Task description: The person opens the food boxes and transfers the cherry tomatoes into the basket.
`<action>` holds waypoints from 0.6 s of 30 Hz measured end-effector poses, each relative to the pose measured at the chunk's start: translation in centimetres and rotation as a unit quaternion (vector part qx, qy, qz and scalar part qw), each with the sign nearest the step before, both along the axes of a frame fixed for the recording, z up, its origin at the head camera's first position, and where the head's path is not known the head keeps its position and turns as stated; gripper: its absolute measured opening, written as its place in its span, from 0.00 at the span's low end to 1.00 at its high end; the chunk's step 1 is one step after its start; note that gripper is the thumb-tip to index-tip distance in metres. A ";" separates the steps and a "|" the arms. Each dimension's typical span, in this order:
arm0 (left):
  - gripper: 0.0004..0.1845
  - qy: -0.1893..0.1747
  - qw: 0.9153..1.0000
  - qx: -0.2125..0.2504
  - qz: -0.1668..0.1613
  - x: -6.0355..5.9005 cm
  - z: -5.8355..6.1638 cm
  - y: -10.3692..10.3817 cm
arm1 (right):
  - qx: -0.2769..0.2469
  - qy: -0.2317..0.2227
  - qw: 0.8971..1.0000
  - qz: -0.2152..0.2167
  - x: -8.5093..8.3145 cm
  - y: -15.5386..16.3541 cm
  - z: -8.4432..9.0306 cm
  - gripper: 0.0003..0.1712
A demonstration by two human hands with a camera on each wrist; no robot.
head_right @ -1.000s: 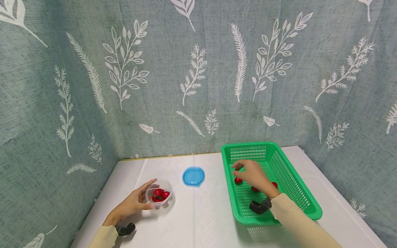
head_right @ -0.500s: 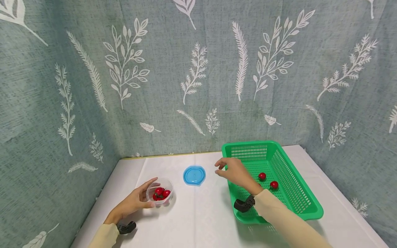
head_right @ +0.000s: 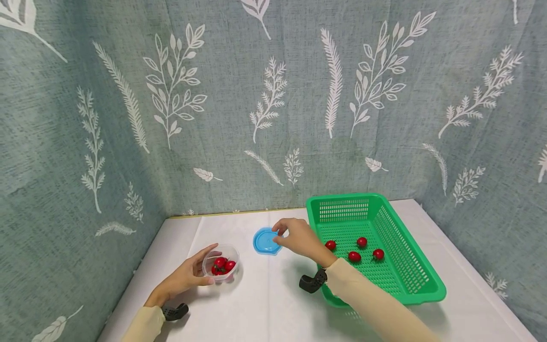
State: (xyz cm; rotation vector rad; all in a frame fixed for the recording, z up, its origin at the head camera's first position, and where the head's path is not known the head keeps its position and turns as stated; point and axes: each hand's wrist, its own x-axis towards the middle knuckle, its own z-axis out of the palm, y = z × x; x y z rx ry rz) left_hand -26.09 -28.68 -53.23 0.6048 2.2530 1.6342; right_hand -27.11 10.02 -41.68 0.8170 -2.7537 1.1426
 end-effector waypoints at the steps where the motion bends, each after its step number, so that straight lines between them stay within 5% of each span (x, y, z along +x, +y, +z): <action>1: 0.55 -0.001 1.000 -0.001 0.002 0.0 0.0 0.0 | 0.000 0.000 1.000 0.003 0.0 -0.4 0.0 0.09; 18: 0.55 -0.002 1.000 0.002 -0.007 -0.2 0.0 0.1 | 0.003 -0.028 0.999 0.045 0.5 -6.5 -0.6 0.10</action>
